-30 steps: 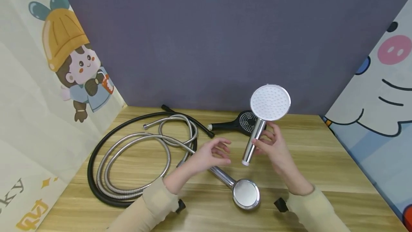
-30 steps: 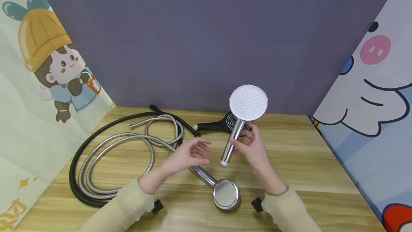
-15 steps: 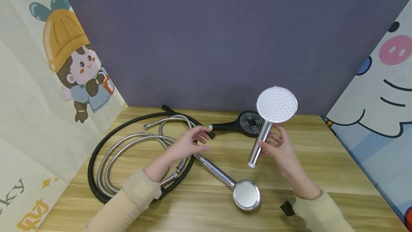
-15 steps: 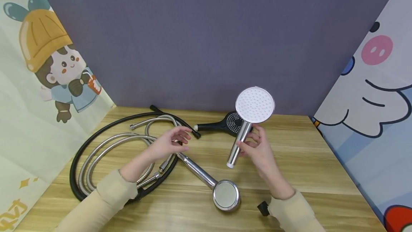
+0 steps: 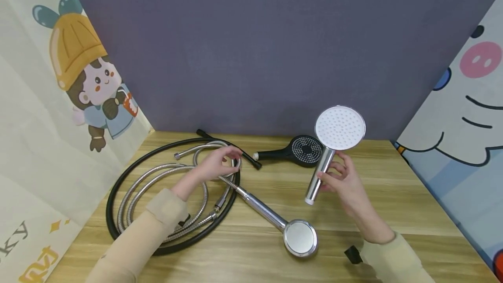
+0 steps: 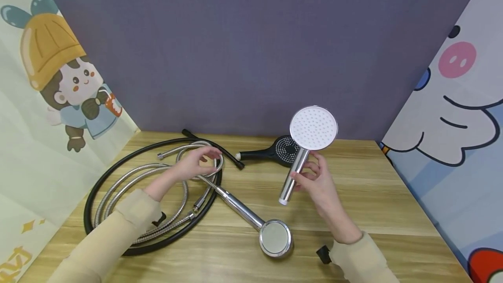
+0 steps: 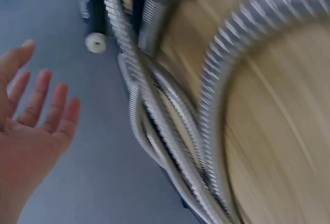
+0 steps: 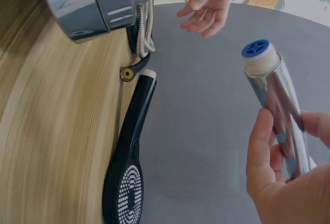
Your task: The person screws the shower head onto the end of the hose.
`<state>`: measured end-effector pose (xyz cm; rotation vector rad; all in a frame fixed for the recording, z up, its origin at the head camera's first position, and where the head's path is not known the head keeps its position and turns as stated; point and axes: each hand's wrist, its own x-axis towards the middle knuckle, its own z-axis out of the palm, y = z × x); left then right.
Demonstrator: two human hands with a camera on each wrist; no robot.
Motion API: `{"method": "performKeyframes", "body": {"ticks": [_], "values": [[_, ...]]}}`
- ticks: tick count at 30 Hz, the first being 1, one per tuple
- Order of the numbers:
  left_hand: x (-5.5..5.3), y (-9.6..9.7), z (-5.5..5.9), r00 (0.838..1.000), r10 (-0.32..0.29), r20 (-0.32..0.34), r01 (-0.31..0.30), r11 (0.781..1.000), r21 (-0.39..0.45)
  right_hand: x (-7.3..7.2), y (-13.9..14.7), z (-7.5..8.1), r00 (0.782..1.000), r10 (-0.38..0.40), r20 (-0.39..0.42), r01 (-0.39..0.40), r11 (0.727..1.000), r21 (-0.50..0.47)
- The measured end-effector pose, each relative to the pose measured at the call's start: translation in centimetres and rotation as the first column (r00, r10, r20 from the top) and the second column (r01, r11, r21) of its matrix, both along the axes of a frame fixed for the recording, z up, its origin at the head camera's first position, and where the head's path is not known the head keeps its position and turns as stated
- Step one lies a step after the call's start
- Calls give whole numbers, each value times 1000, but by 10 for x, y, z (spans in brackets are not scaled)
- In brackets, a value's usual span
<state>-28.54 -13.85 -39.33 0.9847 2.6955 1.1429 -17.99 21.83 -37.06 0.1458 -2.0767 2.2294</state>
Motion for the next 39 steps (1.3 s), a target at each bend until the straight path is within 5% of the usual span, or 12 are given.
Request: {"method": "performKeyframes", "body": {"ticks": [9, 17, 22, 30, 39], "values": [[-23, -12, -17, 978, -131, -161, 119, 990, -80, 1, 2, 0, 1000, -3, -4, 3, 1000, 0], [-35, -14, -31, 956, -222, -193, 165, 948, -273, 2, 4, -3, 1000, 1, 0, -1, 1000, 5], [-36, -14, -36, 956, -212, -202, 141, 938, -315, 2, 4, -3, 1000, 0, 4, 0, 1000, 12], [-32, -11, -38, 981, -173, -92, 127, 919, -373, 2, 4, -3, 1000, -7, 6, 7, 1000, 12], [-27, -14, -41, 952, -248, -178, 154, 893, -423, 3, 4, -2, 1000, -5, 18, 4, 1000, 16]]}}
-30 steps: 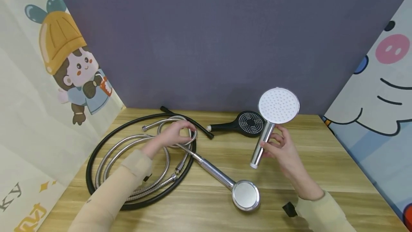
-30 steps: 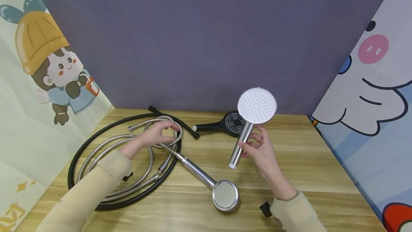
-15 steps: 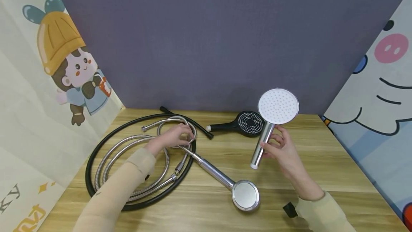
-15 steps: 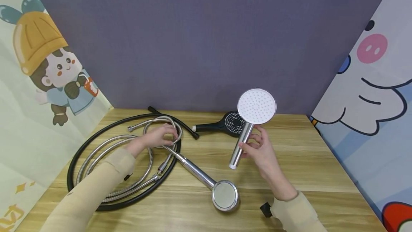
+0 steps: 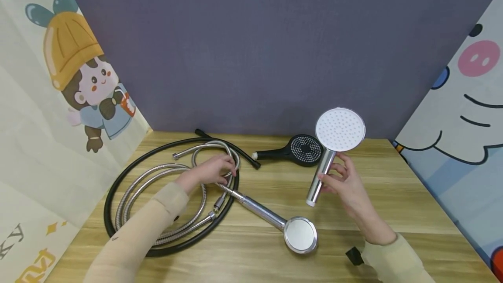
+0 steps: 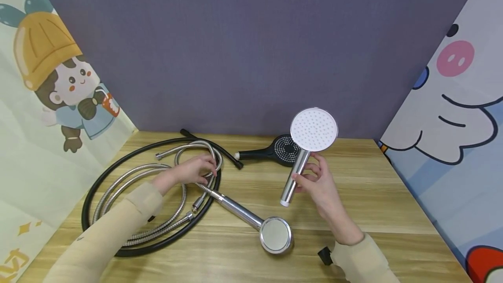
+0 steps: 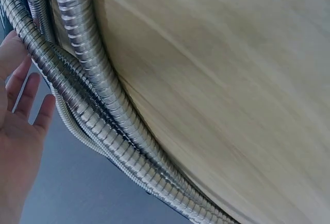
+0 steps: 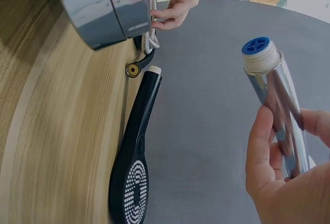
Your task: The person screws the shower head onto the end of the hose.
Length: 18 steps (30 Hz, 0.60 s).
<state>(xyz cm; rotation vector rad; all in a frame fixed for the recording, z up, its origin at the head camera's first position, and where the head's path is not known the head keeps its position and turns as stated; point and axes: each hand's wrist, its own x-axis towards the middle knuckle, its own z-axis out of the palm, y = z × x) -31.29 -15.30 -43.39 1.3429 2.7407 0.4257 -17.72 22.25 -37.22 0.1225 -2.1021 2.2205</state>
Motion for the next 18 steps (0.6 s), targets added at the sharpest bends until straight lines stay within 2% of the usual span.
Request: {"method": "performKeyframes", "body": {"ticks": [8, 18], "values": [[12, -3, -2, 998, -54, -42, 54, 999, -6, 1, 1, 1, 1000, 8, 10, -9, 1000, 18], [26, -2, -2, 998, -57, 8, 58, 997, -53, 2, 2, 2, 1000, 9, 13, -9, 1000, 21]]}}
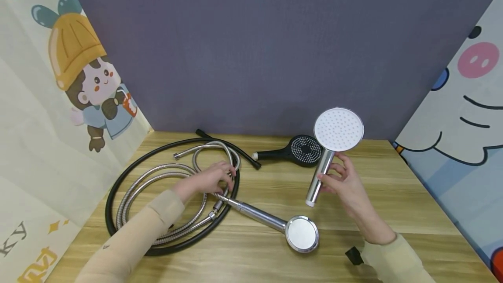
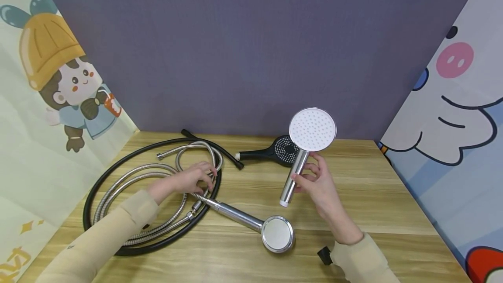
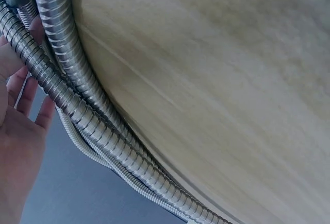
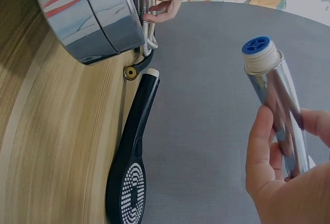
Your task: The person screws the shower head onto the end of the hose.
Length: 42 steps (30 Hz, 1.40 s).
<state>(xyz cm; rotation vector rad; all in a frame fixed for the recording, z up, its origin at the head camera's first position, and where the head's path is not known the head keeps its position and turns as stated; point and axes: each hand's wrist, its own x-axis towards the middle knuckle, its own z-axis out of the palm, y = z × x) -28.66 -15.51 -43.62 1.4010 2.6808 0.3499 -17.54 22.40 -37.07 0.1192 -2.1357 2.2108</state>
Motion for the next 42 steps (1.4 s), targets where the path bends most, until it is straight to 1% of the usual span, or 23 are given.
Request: {"method": "performKeyframes", "body": {"ticks": [4, 7, 11, 15, 18, 20, 22, 24, 25, 28, 29, 31, 33, 34, 36, 37, 39, 42], "values": [[2, 0, -1, 1000, -5, 1, 5, 1000, 0, 0, 0, 0, 1000, -1, 6, 1, 1000, 16], [0, 0, -3, 1000, -5, -4, 5, 1000, -6, 0, 0, 0, 1000, -4, 8, 4, 1000, 19], [-2, 0, -6, 999, -16, -42, 16, 1000, -18, 0, 0, 0, 1000, -6, 5, 6, 1000, 10], [-2, 1, -3, 997, -17, -75, 18, 1000, 3, -1, 0, -1, 1000, -7, 3, 7, 1000, 7], [-3, 2, -3, 996, 2, -93, -1, 1000, 14, -1, 0, -1, 1000, -9, 4, 9, 1000, 12], [-4, 2, -4, 994, 11, -113, -9, 1000, 20, -1, 0, -1, 1000, -10, 6, 10, 1000, 15], [-5, 1, -5, 992, 25, -120, -20, 999, 38, -1, 0, -1, 1000, -10, 7, 10, 1000, 16], [-5, 1, -6, 992, 40, -120, -33, 997, 64, -1, 1, -1, 1000, -10, 9, 10, 1000, 17], [-5, 0, -6, 992, 55, -109, -46, 996, 81, -1, 1, -1, 1000, -9, 9, 9, 1000, 16], [-6, -1, -8, 990, 93, -105, -80, 989, 124, -1, 1, -1, 1000, -7, 8, 7, 1000, 18], [-6, -1, -8, 988, 104, -112, -88, 987, 137, -1, 1, -1, 1000, -5, 9, 5, 1000, 19], [-6, -2, -9, 981, 124, -151, -99, 982, 162, -1, 1, -1, 1000, -1, 8, 1, 1000, 18], [-6, -2, -10, 970, 144, -198, -105, 976, 192, -1, 1, -1, 1000, 2, 6, -2, 1000, 16], [-6, -2, -10, 960, 160, -231, -113, 972, 206, 0, 1, -1, 1000, 3, 6, -3, 1000, 16], [-6, -3, -10, 948, 198, -249, -138, 961, 239, -1, 1, -1, 1000, 3, 4, -3, 1000, 15], [-6, -3, -10, 945, 219, -242, -156, 954, 254, -1, 1, -1, 1000, 2, 4, -2, 1000, 14], [-7, -4, -10, 944, 266, -196, -208, 939, 272, 0, 0, -1, 1000, 0, 5, 0, 1000, 12], [-9, -4, -10, 941, 324, -102, -285, 916, 282, 0, 0, -1, 1000, -1, 7, 1, 1000, 7]]}}
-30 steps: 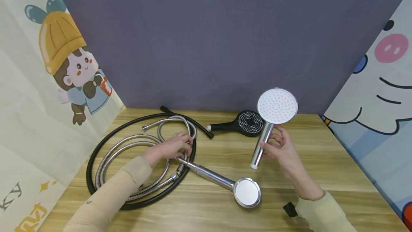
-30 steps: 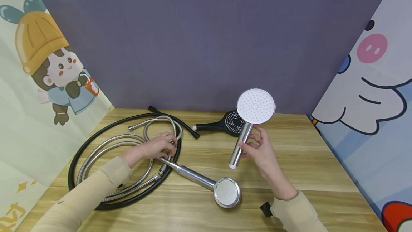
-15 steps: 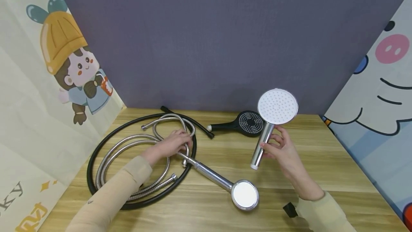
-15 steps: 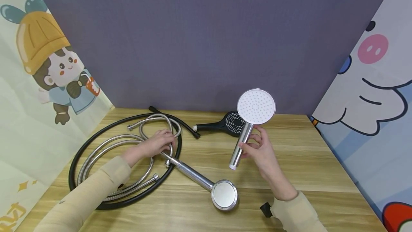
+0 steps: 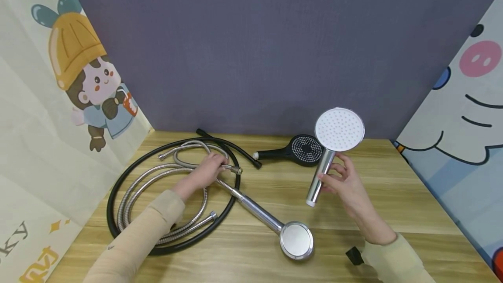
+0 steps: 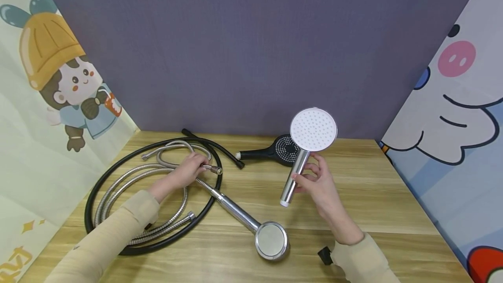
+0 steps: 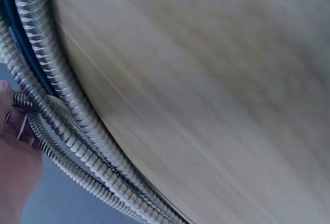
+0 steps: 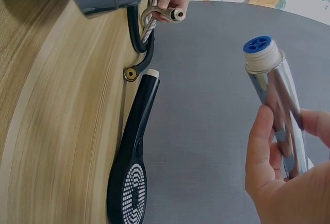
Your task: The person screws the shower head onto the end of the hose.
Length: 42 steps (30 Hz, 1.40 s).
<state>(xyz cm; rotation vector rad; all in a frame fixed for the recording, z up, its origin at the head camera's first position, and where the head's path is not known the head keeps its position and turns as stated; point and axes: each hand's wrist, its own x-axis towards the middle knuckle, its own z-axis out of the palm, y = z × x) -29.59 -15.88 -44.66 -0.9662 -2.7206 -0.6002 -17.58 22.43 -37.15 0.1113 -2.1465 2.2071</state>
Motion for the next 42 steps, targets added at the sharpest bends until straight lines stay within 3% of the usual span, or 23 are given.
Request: {"method": "performKeyframes", "body": {"ticks": [3, 13, 26, 34, 42], "values": [[-2, 0, 0, 999, 27, 44, -28, 999, 27, 0, 0, 0, 1000, 1, -1, -1, 1000, -4], [5, 11, 12, 999, 9, 39, -14, 990, 141, 1, -1, 1, 1000, 1, -15, -1, 1000, -23], [18, 23, 22, 982, -47, 184, -4, 965, 263, 0, 0, 1, 1000, 5, 1, -5, 1000, -17], [29, 32, 27, 986, -70, 148, 23, 955, 297, 1, 0, 2, 1000, 7, 7, -7, 1000, -6], [36, 38, 31, 993, -68, 95, 39, 961, 272, 1, 0, 2, 1000, 5, 13, -5, 1000, -11]]}}
